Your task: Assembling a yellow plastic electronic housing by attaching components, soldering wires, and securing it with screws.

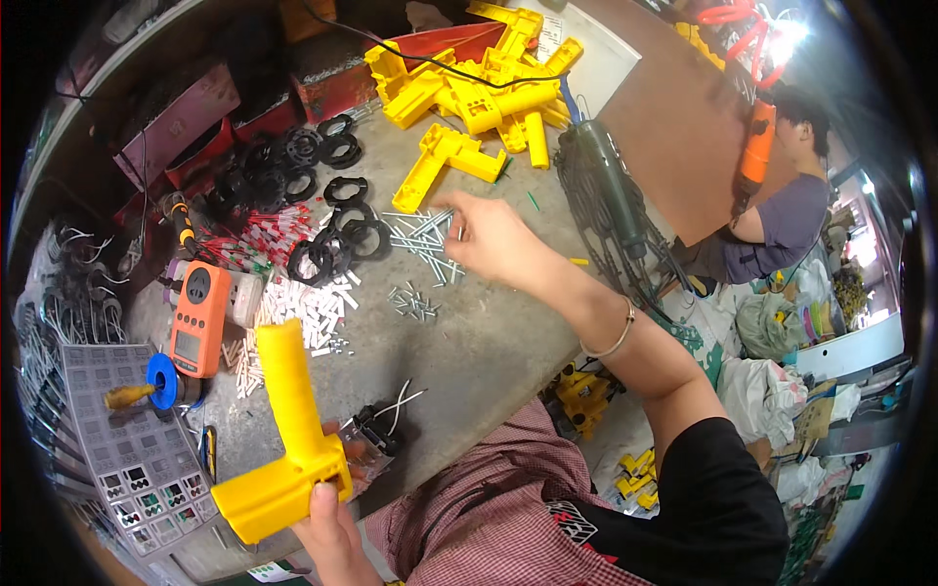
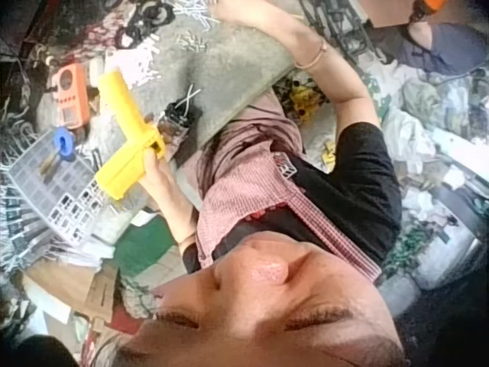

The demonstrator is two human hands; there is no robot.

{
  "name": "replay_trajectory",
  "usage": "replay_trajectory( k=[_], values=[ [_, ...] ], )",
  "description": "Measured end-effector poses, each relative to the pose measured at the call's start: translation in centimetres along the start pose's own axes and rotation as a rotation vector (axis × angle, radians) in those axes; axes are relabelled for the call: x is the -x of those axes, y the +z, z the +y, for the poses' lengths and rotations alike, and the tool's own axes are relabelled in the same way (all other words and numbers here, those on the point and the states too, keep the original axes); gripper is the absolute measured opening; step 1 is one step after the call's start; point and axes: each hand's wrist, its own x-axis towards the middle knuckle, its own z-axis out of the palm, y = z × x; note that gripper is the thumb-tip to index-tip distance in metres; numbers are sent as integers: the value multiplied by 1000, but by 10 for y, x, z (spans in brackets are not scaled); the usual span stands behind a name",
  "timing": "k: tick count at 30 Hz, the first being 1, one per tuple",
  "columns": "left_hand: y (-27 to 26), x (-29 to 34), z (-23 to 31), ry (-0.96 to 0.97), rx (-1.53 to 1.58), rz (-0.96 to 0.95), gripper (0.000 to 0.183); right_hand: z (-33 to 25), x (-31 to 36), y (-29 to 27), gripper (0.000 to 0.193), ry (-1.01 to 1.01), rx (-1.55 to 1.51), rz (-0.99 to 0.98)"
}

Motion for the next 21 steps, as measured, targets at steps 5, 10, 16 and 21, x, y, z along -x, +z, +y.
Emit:
replay_trajectory(
  k=[5,10,16,21],
  values=[
    [6,-5,-4,-93,182,-49,57,-68,48,-25,19,-135,-1021,-257],
    [18,-10,5,-135,282,-32,57,-107,81,-21,18,-245,-1113,-337],
    [1,-4,-1,-167,309,-92,67,-113,83,-26,11,-151,-980,-379],
    [9,-5,3,-124,241,-4,52,-114,81,-22,16,-165,-870,-384]
  ],
)
